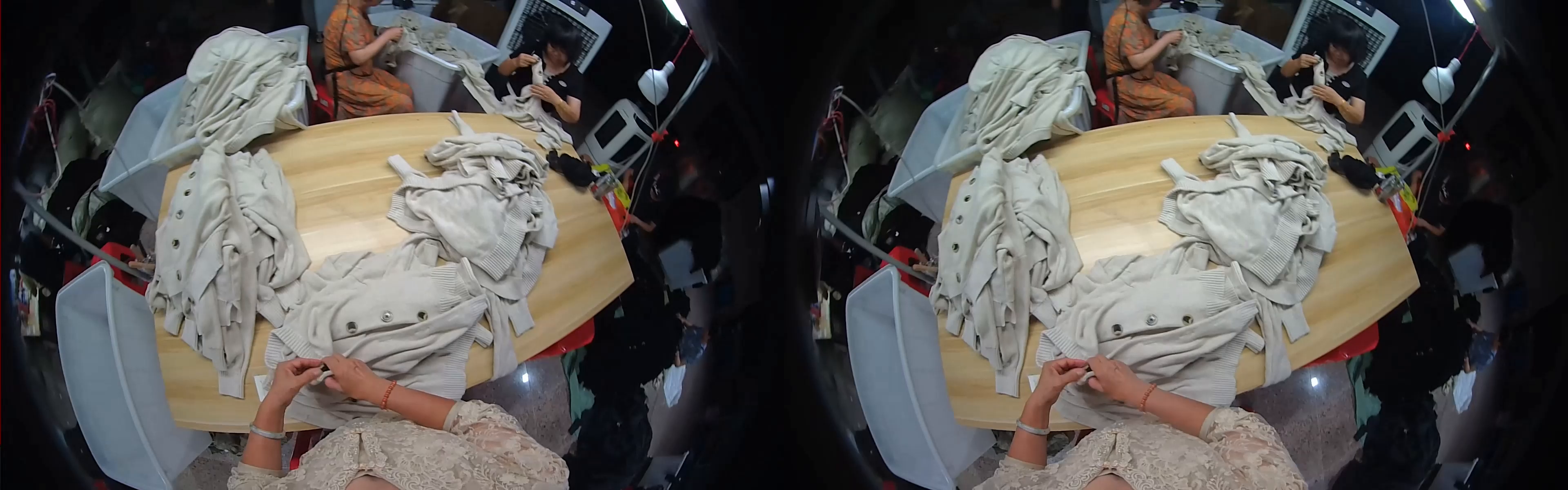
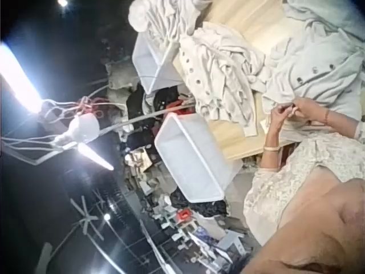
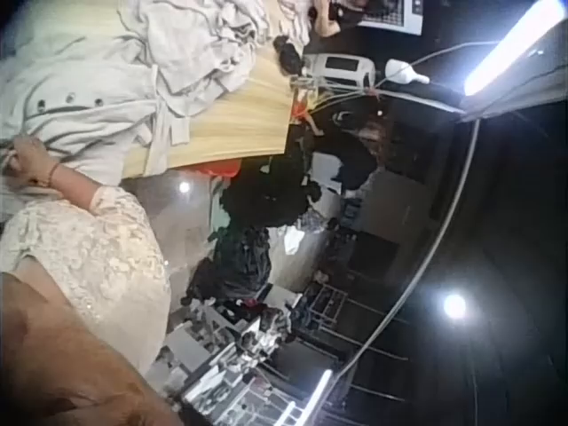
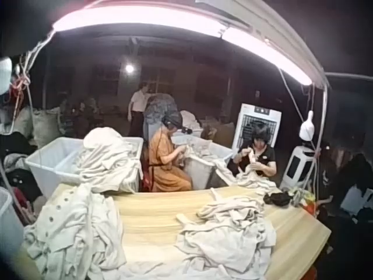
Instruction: Inspecting, buttoning, and organizing white knitted cardigans on a work table.
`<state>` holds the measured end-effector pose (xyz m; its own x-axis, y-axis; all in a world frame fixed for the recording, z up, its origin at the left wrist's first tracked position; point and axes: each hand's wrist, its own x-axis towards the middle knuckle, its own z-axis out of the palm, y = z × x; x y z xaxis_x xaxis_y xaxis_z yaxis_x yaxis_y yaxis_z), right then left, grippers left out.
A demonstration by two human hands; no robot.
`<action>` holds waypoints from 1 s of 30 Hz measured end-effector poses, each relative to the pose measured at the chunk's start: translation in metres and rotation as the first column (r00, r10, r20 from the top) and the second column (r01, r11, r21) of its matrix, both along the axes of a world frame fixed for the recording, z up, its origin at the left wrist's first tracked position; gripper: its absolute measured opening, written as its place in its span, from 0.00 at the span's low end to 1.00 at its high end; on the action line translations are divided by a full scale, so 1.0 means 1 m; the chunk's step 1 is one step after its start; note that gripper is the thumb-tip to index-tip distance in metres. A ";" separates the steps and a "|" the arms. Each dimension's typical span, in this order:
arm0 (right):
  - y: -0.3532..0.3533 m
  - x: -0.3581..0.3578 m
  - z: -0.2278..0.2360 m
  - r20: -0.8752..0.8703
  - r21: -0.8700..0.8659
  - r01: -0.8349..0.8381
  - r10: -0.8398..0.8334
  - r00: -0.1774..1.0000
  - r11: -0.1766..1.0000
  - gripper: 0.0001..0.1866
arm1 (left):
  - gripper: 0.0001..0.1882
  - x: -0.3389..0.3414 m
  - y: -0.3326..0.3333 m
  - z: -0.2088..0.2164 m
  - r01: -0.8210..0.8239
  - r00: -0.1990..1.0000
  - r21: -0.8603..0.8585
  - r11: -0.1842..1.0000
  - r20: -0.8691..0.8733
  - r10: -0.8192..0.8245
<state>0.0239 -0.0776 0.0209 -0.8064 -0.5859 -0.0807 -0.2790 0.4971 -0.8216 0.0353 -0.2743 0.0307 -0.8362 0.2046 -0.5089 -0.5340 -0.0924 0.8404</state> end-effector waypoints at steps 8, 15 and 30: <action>-0.002 -0.008 -0.012 -0.006 -0.050 -0.028 0.028 1.000 0.998 0.17 | 0.15 0.020 0.010 -0.003 -0.107 0.804 -0.563 0.819 -0.534 -0.262; -0.004 -0.012 -0.010 0.050 -0.023 -0.123 0.124 0.991 0.992 0.17 | 0.08 0.023 0.011 0.000 -0.156 0.874 -0.562 0.812 -0.462 -0.152; 0.028 -0.001 0.010 -0.099 0.308 0.083 -0.055 0.994 0.948 0.06 | 0.07 0.016 -0.001 -0.003 -0.309 0.851 -0.753 0.581 -0.492 -0.186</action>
